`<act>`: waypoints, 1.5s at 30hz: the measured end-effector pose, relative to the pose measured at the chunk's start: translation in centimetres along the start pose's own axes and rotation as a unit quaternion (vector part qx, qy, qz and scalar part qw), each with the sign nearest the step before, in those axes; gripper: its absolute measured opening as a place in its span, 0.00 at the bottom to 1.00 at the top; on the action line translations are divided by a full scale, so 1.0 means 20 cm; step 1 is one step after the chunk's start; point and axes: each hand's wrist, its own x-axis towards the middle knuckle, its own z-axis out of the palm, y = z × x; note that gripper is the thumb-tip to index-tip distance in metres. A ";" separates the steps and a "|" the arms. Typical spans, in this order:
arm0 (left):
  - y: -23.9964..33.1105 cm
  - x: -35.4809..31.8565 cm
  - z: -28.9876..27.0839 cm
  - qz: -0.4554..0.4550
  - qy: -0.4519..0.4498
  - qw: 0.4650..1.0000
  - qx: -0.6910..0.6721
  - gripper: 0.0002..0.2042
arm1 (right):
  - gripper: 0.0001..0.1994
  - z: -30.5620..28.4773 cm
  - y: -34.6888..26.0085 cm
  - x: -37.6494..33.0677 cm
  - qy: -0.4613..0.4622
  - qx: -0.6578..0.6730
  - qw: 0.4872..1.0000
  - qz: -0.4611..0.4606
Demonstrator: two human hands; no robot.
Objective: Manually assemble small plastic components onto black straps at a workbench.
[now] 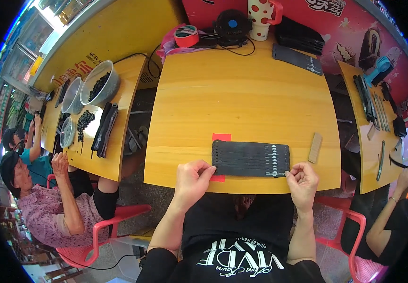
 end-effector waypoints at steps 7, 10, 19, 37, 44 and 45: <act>-0.03 -0.01 0.03 0.101 0.044 0.990 0.089 0.05 | 0.11 0.00 0.01 0.00 0.000 -0.001 1.000 -0.006; -0.02 -0.02 0.04 0.107 0.051 0.988 0.099 0.05 | 0.11 0.00 0.01 0.00 0.001 0.005 1.000 -0.005; -0.03 -0.03 0.05 0.094 0.060 0.991 0.076 0.06 | 0.11 0.00 0.01 0.00 0.004 0.000 1.000 -0.002; 0.00 -0.02 0.05 0.058 0.076 0.994 0.053 0.07 | 0.10 0.00 -0.01 0.00 0.003 0.004 1.000 0.010; -0.01 -0.01 0.06 0.051 0.099 0.992 0.053 0.07 | 0.09 -0.01 -0.01 0.01 0.004 0.028 0.999 0.022; -0.01 -0.01 0.05 0.056 0.100 0.992 0.053 0.07 | 0.09 -0.01 0.00 0.01 0.005 0.036 0.999 0.024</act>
